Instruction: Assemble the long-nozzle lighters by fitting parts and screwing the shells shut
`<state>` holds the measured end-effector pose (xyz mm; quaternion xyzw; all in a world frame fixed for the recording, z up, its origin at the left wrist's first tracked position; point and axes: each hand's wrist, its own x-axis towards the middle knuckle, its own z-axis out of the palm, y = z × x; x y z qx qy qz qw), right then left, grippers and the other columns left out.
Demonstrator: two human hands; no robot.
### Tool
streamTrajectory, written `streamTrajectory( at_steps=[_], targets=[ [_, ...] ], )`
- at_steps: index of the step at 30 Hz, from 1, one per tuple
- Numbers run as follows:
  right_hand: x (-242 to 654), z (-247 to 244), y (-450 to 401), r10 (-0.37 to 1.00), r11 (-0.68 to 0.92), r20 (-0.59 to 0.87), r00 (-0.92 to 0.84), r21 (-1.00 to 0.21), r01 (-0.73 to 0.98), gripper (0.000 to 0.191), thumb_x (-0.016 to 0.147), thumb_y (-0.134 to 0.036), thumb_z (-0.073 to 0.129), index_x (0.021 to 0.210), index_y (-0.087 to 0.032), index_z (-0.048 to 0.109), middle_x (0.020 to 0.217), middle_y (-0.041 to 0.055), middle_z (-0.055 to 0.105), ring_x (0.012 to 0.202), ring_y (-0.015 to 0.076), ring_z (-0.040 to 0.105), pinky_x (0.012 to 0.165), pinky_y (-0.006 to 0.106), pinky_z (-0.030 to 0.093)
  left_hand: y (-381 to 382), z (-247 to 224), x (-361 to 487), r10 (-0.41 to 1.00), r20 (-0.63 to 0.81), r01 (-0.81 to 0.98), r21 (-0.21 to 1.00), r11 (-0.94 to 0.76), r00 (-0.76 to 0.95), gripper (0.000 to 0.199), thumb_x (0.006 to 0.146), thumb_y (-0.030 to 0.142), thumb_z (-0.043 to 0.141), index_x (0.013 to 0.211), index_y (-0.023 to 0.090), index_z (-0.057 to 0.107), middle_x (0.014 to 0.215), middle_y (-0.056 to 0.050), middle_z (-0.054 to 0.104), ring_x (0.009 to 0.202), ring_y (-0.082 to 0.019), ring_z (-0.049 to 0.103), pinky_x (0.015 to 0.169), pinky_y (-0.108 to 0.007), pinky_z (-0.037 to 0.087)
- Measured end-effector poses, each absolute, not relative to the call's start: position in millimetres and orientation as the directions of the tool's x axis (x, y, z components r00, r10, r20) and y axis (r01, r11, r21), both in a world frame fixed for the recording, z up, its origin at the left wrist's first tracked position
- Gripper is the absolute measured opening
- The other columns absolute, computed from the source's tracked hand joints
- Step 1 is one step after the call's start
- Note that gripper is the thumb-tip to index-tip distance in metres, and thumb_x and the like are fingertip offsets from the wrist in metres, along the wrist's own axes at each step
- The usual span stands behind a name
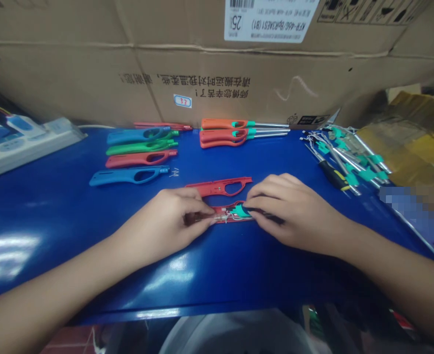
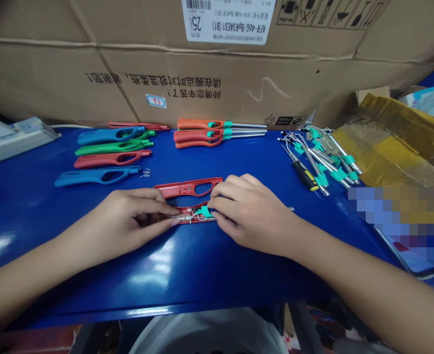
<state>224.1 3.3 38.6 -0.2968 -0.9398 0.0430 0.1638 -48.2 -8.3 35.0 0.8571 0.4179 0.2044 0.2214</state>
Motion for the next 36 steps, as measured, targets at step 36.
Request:
streamTrajectory(
  at_steps=[36],
  targets=[
    [231,45,6,0.623,0.763,0.07,-0.779,-0.273,0.586,0.011,0.098,-0.025,0.056,0.096,-0.022,0.066,0.094,-0.0002,0.068,0.081,0.015,0.063,0.066,0.028,0.038,-14,17,-38,0.612,0.178,0.497,0.434,-0.752,0.771,0.038,0.099,0.019,0.053,0.137,0.023,0.06,0.138,-0.012,0.056,0.131,-0.025,0.052,0.112,-0.043,0.046]
  ],
)
